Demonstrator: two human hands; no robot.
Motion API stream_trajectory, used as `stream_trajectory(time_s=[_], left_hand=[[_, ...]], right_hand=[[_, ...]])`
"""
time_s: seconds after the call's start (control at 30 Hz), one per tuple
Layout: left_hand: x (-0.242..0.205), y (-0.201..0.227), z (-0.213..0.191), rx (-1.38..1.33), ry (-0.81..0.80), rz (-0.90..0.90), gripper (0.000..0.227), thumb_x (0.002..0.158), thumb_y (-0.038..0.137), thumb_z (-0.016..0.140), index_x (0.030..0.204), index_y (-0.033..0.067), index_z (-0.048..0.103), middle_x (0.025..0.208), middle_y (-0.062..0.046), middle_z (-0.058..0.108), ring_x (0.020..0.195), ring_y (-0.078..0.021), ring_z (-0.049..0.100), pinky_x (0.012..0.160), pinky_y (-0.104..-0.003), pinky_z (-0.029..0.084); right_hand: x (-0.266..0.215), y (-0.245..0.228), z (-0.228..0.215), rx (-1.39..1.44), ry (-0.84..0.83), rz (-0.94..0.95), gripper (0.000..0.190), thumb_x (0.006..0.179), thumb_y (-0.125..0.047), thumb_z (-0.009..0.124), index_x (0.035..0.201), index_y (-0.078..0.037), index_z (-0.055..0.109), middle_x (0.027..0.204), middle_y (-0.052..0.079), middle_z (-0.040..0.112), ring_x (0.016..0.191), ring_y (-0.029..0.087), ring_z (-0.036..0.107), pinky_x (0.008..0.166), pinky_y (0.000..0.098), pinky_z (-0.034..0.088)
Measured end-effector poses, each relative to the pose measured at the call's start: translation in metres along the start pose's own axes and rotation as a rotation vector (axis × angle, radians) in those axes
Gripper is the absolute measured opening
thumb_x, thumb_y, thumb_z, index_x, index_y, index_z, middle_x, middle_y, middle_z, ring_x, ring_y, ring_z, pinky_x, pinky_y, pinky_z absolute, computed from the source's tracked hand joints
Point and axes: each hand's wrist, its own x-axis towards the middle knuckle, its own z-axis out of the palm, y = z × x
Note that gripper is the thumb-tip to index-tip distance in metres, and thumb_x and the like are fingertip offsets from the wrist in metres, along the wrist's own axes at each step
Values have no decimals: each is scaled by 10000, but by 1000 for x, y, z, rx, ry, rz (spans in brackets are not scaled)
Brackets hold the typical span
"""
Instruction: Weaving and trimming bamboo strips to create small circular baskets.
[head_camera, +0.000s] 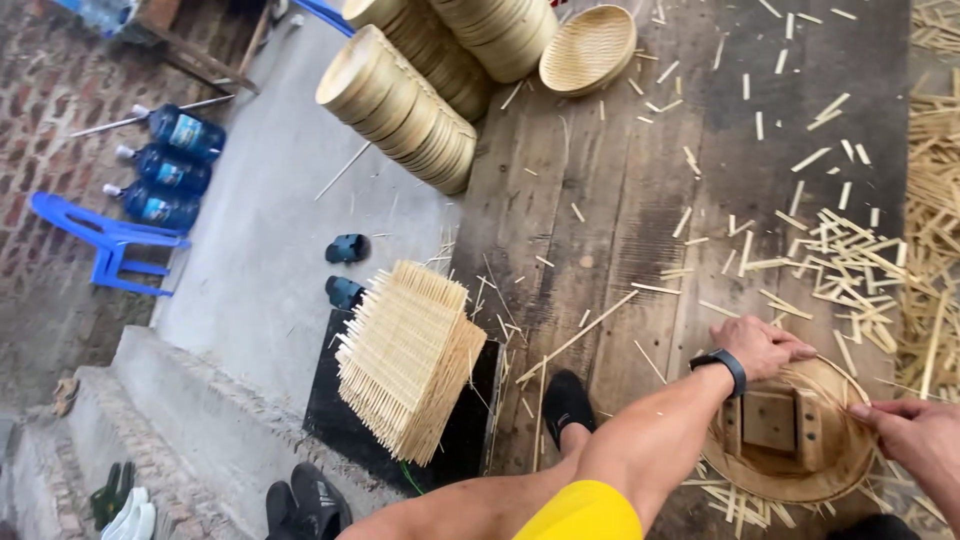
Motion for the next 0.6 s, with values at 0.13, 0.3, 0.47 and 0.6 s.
stream_trajectory(time_s=[0.13,0.3,0.47,0.6], left_hand=[[-3,-22,1,-77,94,79,444,811,663,730,1065,313,830,1064,-32,805,1047,-265,725,1010,-454,502],[-64,-49,-60,-73,129,-254,451,1073,505,656,1007,80,793,1049,-176,785,1019,-316,714,934,-477,544],[-68,-100,-48,-508,-81,-477,468,734,330,900,1072,29,779,1084,-154,766,938,-201,724,875,-338,568],[-73,-71,-80,-452,-135,-568,554,699,357,916,1006,-80,765,1057,-208,785,890,-267,730,800,-363,583]], right_hand=[[17,43,20,-172,122,-125,410,955,-304,850,1004,96,775,659,208,701,514,262,623,495,397,491],[21,118,41,-255,208,-181,575,1066,-375,825,882,154,693,659,223,669,454,256,646,439,376,520],[3,116,46,-159,130,51,531,928,-340,850,1001,165,705,665,266,724,479,331,653,440,459,556],[-29,83,31,12,71,10,530,938,-352,835,1034,147,683,749,223,720,567,278,671,509,412,560]])
